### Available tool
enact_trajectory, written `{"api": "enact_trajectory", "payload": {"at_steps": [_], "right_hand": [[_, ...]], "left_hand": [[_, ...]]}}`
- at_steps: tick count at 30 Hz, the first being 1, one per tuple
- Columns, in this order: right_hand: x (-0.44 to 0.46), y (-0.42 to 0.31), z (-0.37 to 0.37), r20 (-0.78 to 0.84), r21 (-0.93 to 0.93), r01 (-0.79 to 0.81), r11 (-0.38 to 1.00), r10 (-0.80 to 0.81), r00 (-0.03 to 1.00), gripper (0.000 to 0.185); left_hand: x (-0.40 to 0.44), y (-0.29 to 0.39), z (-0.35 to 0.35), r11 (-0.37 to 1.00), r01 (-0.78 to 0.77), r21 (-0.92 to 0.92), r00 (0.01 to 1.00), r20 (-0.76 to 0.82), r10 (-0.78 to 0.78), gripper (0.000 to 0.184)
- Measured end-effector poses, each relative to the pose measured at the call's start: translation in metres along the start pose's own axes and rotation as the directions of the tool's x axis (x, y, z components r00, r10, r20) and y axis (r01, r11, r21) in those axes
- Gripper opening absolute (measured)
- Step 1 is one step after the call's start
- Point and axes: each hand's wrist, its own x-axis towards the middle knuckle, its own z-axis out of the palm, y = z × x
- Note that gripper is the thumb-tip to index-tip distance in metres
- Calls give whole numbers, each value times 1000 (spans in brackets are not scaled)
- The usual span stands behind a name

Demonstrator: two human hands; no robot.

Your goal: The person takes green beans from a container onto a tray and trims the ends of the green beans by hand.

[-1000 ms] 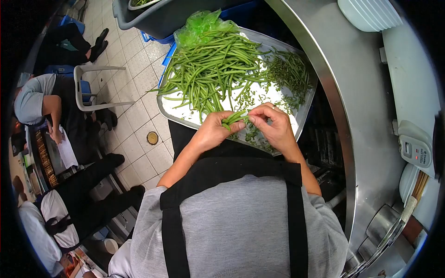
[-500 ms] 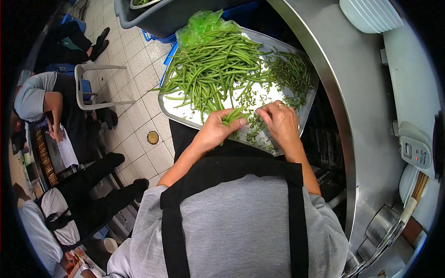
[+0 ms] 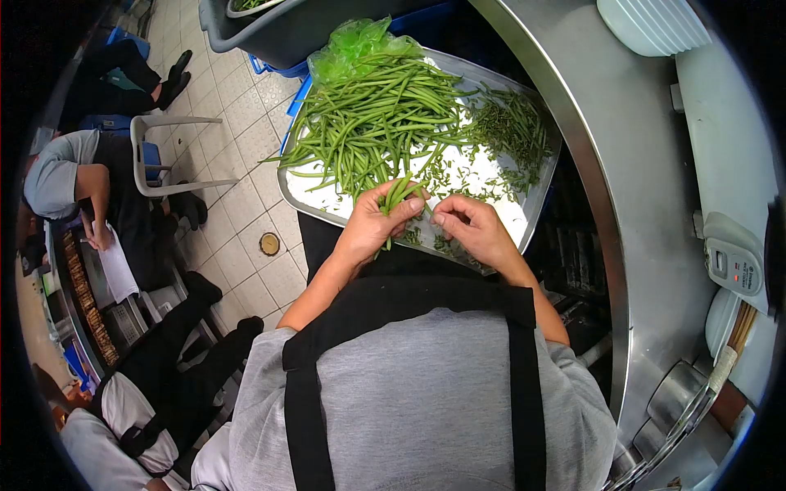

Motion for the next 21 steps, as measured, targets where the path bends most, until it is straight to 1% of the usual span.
{"api": "enact_trajectory", "payload": {"at_steps": [3, 7, 9, 10, 12, 13, 14, 15, 16, 17, 18, 20, 21], "right_hand": [[-1, -5, -3, 23, 100, -36, 994, 33, 999, 11], [2, 4, -1, -54, 318, 18, 948, -1, 999, 9], [8, 11, -1, -74, 442, 54, 896, -24, 997, 8], [10, 12, -2, -128, 500, 61, 864, 4, 992, 8], [17, 12, -4, -225, 608, 85, 790, 69, 972, 8], [22, 17, -5, -284, 474, 110, 874, 34, 958, 9], [23, 18, -5, -318, 297, 122, 947, -22, 948, 9], [23, 16, -4, -344, 109, 128, 986, -84, 935, 10], [23, 15, -4, -359, -83, 127, 988, -148, 921, 10], [24, 17, -5, -323, -407, 193, 893, -338, 884, 11], [26, 19, -3, -266, -515, 168, 840, -343, 901, 12], [31, 20, 7, -151, -708, 131, 694, -330, 932, 15], [36, 16, 12, -132, -733, 94, 674, -276, 952, 18]], "left_hand": [[-1, 2, 2, 1000, -7, 2, 1000, -6, 7, 20], [-2, 0, 3, 999, -28, 23, 1000, 7, 28, 19], [-3, -2, 3, 998, -53, -37, 998, 18, 54, 18], [-4, -3, 2, 996, -66, -68, 997, 23, 67, 17], [-5, 1, -2, 985, -122, -125, 992, -19, 121, 16], [-5, 3, -6, 976, -154, -152, 988, -44, 149, 15], [-4, 4, -9, 953, -177, -247, 984, -54, 168, 15], [-2, 5, -13, 920, -197, -339, 980, -64, 187, 15], [0, 6, -17, 878, -214, -428, 977, -73, 203, 14], [1, 5, -22, 851, -203, -484, 979, -71, 193, 14], [3, 2, -24, 828, -193, -526, 981, -78, 179, 14], [5, -1, -27, 776, -176, -606, 984, -91, 151, 14], [5, -1, -25, 768, -168, -618, 986, -111, 126, 13]]}}
